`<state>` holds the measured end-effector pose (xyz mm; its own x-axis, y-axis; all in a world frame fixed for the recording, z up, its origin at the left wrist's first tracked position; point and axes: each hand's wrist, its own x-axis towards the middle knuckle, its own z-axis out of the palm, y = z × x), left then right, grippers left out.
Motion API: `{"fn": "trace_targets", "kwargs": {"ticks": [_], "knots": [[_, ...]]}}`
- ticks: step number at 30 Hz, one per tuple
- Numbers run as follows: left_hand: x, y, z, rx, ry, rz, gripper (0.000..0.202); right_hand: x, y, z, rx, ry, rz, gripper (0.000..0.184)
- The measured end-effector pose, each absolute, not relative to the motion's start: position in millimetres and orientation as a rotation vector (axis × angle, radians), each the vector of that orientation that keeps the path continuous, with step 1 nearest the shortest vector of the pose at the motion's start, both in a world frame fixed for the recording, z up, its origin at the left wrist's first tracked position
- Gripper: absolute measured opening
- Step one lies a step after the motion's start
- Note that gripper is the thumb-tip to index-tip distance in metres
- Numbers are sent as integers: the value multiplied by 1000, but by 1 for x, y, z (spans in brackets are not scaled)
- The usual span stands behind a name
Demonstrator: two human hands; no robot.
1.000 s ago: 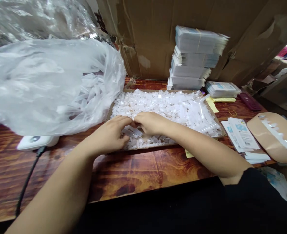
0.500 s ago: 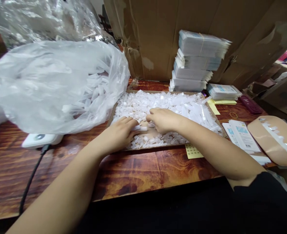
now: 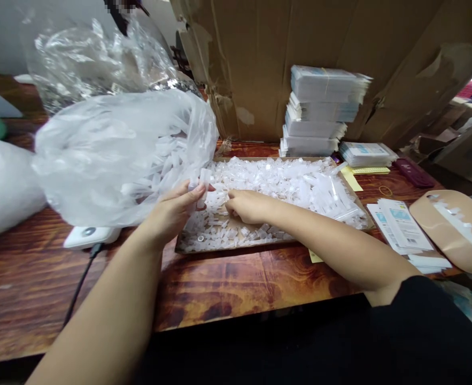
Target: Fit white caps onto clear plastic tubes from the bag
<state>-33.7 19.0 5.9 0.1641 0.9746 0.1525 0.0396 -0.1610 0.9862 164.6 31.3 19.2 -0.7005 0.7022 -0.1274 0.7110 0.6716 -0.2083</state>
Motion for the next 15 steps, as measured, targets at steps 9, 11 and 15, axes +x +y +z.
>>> {"fn": "trace_targets", "kwargs": {"ticks": [9, 11, 15], "knots": [[-5, 2, 13, 977, 898, 1099, 45, 195, 8, 6, 1288, 3121, -234, 19], [-1, -3, 13, 963, 837, 1054, 45, 212, -1, 6, 1305, 3385, -412, 17], [7, -13, 10, 945, 749, 995, 42, 235, -25, 7, 1178, 3876, -531, 12]]}}
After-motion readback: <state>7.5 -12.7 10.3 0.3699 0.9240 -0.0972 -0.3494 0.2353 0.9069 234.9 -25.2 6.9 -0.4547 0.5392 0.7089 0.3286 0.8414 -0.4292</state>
